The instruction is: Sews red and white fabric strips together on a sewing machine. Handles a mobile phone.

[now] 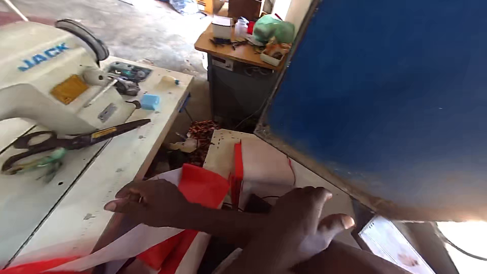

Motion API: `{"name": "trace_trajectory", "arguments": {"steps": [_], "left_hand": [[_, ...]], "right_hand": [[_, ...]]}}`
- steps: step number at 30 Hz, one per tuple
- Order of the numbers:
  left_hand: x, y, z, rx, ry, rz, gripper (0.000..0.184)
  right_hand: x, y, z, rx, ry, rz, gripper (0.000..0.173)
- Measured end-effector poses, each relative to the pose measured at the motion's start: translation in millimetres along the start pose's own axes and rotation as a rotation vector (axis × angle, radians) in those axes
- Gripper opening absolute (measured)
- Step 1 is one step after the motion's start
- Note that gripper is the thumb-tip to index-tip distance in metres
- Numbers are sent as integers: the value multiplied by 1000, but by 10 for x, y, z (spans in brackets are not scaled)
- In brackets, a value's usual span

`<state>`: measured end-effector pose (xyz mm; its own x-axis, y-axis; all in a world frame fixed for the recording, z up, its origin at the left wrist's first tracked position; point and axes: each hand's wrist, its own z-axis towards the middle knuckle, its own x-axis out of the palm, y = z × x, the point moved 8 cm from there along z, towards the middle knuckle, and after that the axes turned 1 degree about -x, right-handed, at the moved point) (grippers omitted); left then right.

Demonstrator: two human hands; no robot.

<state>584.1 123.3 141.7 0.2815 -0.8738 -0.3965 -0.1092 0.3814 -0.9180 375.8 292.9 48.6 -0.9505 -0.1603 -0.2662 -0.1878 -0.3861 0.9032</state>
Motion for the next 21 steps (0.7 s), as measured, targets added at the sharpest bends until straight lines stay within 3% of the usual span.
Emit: {"name": "trace_trajectory", "arguments": {"steps": [3,6,8,11,12,17,19,21], "left_hand": [[416,-15,360,-80,233,-66,70],[502,-52,508,-132,237,-21,70],[539,-51,506,-172,262,25,68],[629,-53,506,-168,289,63,65],[660,-68,505,-169,320,95,66],[727,-117,497,-107,455,84,56],[695,-155,489,-10,370,-100,50],[603,-207,440,43,268,-336,38]], "right_hand": [[-419,-201,-90,62,-168,-225,25],[-1051,-648,-277,102,-383,-594,35],[-1507,-946,-517,295,-462,-723,51],[-1966,-718,-792,912,-190,-710,60],[-2017,-657,-890,1016,-165,-694,58],[-1965,-622,-985,1124,-74,-705,44],[-1948,-704,-971,1160,7,-725,43],[-1911,-1111,-1027,1101,32,-822,40]]}}
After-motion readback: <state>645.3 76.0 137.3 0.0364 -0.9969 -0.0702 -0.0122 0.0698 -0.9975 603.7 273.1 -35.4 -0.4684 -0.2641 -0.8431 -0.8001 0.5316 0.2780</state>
